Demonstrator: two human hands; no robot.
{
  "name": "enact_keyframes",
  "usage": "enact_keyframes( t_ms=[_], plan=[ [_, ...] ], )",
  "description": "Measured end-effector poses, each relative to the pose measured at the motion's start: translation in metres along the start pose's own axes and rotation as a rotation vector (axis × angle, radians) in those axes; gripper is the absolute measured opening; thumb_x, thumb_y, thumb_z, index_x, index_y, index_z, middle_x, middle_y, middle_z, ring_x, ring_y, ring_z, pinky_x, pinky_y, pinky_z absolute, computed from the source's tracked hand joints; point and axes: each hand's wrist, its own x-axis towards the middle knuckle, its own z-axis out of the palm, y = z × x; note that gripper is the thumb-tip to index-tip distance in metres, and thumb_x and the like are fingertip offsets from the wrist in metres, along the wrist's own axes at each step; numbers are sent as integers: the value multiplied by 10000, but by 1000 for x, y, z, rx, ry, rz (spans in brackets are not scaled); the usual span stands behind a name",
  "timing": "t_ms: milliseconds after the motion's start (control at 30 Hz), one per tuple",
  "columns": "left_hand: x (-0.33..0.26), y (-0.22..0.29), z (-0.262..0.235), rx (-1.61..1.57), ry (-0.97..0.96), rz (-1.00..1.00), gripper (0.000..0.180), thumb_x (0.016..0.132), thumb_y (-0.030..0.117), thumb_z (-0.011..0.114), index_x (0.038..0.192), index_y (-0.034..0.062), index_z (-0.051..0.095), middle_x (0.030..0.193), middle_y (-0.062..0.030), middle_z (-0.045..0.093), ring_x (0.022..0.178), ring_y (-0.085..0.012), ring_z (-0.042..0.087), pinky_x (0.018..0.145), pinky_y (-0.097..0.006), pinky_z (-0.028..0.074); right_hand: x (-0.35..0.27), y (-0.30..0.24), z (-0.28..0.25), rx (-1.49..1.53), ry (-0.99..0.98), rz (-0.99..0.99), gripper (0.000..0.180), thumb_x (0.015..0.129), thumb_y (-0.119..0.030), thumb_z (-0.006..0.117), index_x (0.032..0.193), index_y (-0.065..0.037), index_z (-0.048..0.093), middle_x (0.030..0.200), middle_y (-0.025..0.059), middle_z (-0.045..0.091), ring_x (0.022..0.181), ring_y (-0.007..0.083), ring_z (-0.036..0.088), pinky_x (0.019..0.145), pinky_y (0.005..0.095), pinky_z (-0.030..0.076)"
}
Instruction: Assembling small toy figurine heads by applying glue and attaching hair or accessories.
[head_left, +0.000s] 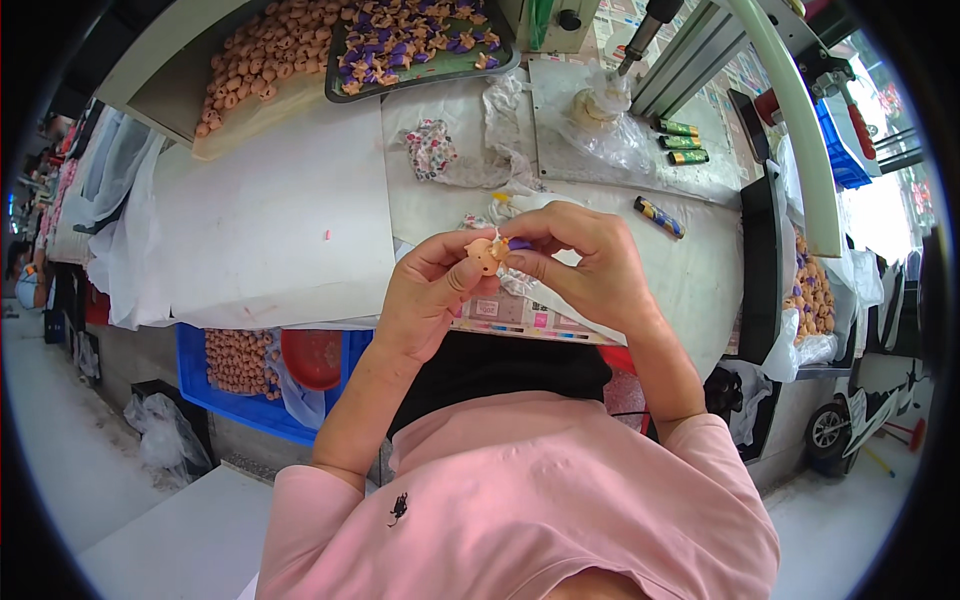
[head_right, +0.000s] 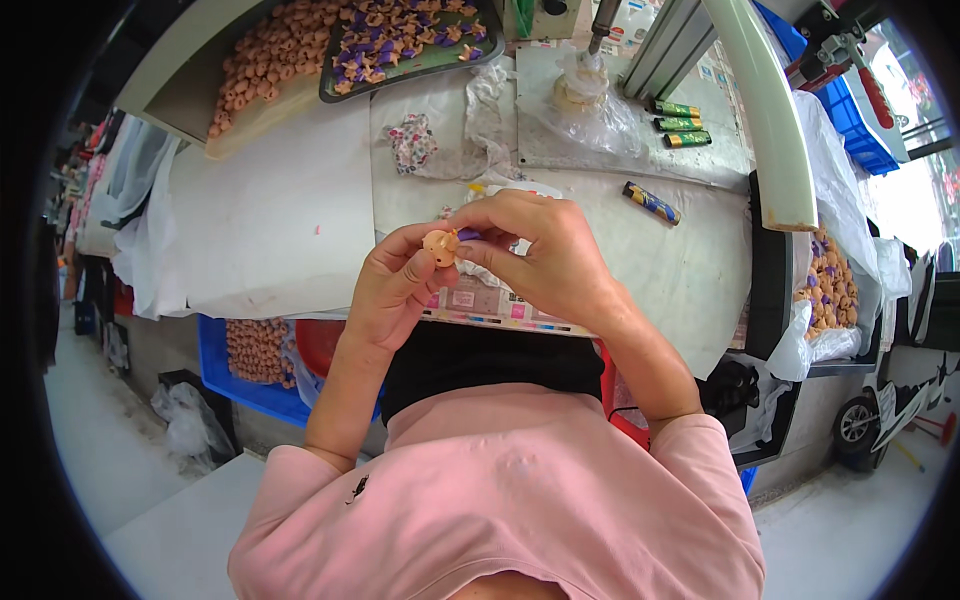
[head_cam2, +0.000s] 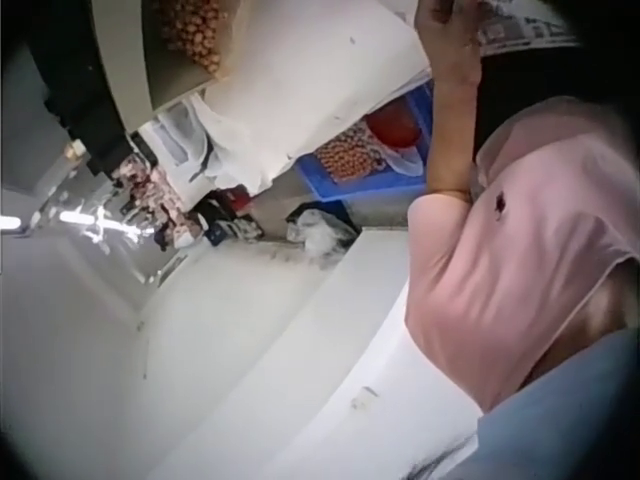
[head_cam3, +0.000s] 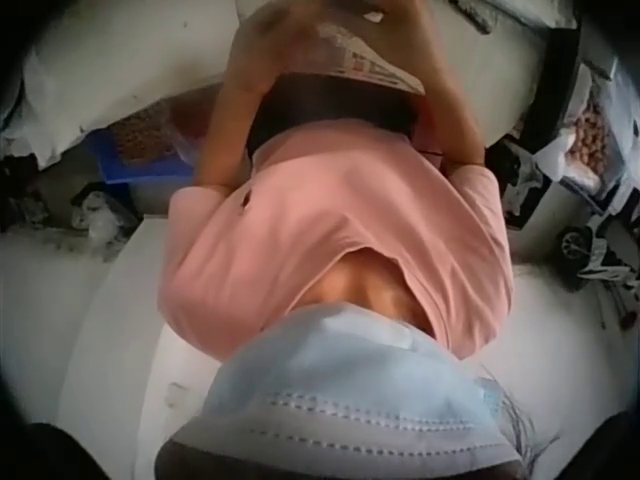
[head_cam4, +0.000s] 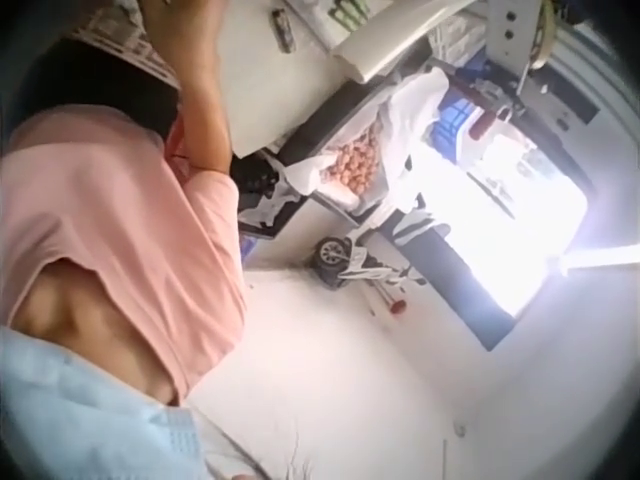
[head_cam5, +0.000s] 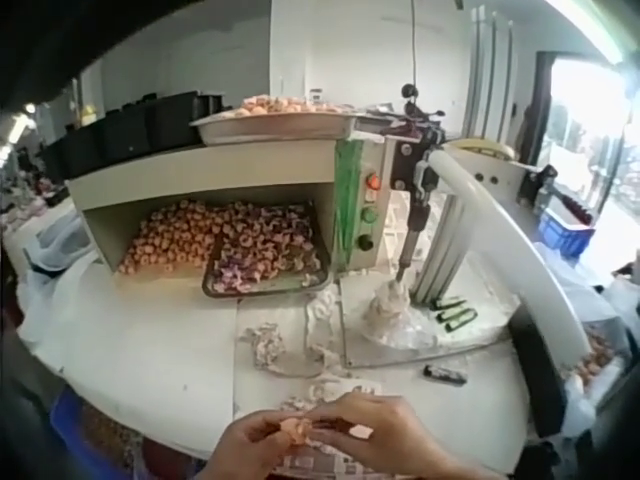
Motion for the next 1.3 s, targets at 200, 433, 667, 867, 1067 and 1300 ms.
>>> enact_keyframes(
  t_ms=[200, 433, 667, 867, 1067, 1300],
  plan=[
    [0, -5, 1, 42, -11, 52, 316, 834, 143, 720, 1108, 11, 632, 929, -68, 669, 800, -118, 650, 720, -247, 564, -2, 10, -10, -143, -76, -158, 244, 751, 8, 741, 992, -8, 705, 836, 78, 666, 723, 141, 629, 659, 259, 536],
    [7, -9, 17, -76, 7, -70, 204, 863, 121, 683, 1038, 25, 641, 881, -57, 676, 736, -119, 667, 660, -244, 580, -6, 14, -17, -118, -20, -166, 261, 729, 32, 739, 986, 1, 702, 817, 85, 657, 702, 155, 628, 604, 267, 517],
    [15, -10, 26, -297, -55, -109, 188, 891, 132, 653, 1050, 38, 620, 878, -46, 673, 747, -103, 670, 671, -228, 587, 0, 16, -19, 203, 18, 13, 223, 791, 18, 707, 1013, -1, 691, 818, 67, 644, 729, 123, 642, 625, 244, 528],
    [21, -5, 35, -77, 44, -36, 191, 892, 155, 652, 1040, 40, 617, 858, -40, 667, 759, -103, 671, 692, -227, 587, -5, 22, -15, 50, 157, -46, 229, 769, -4, 725, 996, -24, 698, 802, 84, 653, 698, 148, 630, 606, 257, 491],
    [24, -5, 22, -245, -25, -149, 191, 917, 165, 619, 1063, 44, 592, 917, -55, 662, 788, -117, 672, 723, -230, 584, 4, 21, -27, -86, -21, -48, 242, 818, -12, 694, 1059, -25, 687, 858, 61, 660, 742, 84, 621, 658, 235, 508],
    [28, 13, 28, -191, -40, -145, 223, 932, 177, 599, 1110, 46, 564, 1022, -78, 636, 878, -125, 655, 784, -243, 571, 59, -49, -115, -659, 815, -677, 133, 830, -117, 682, 957, -82, 700, 724, 102, 663, 659, 224, 627, 585, 323, 478]
  ],
)
